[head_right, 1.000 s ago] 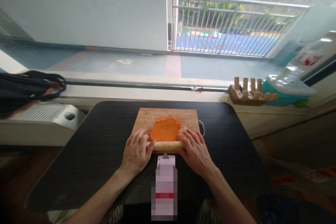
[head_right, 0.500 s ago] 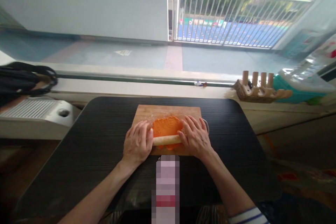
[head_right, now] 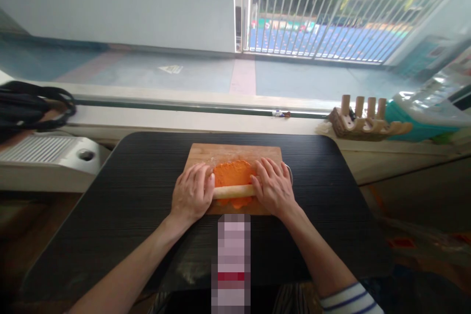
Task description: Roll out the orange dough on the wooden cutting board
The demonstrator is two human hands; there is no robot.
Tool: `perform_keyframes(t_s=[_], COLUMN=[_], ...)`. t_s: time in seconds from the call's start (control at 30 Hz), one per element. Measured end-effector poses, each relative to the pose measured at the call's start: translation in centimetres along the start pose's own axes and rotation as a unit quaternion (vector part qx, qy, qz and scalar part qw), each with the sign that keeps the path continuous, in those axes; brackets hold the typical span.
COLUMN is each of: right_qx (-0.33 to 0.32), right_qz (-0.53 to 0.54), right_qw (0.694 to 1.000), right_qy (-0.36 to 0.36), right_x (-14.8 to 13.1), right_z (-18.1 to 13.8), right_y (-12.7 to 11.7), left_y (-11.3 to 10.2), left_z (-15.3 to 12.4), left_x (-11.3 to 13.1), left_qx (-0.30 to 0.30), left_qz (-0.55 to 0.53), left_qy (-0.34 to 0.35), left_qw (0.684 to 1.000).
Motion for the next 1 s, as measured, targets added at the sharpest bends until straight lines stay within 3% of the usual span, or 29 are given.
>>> perform_keyframes(t_s=[0.2, 0.53, 1.0], right_qx=[-0.022, -0.013, -0.039], right_qz=[0.007, 0.007, 0.007], right_qw=[0.999, 1.0, 0.997], right_qy=[0.032, 0.003, 0.066], right_x=[1.0, 0.0, 1.2], right_z=[4.2, 0.3, 6.1], right_y=[0.6, 0.0, 0.7], left_y=[0.7, 0.0, 1.1], left_z=[2.6, 0.1, 4.9], left_x=[-0.6, 0.1, -1.1], left_qx=[0.003, -0.01, 0.002], left_qz=[-0.006, 0.001, -0.008], left_qy=[-0.025, 0.003, -0.035], left_qw=[1.0, 1.0, 0.999])
Point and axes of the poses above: each hand's wrist, its own z-axis towards the middle knuckle, its own y-axis out of the palm, x = y × z, the point moved 2 cm from there along z, towards the middle knuckle, and after that the axes turned 2 degrees about -y, right-handed, at the moved point
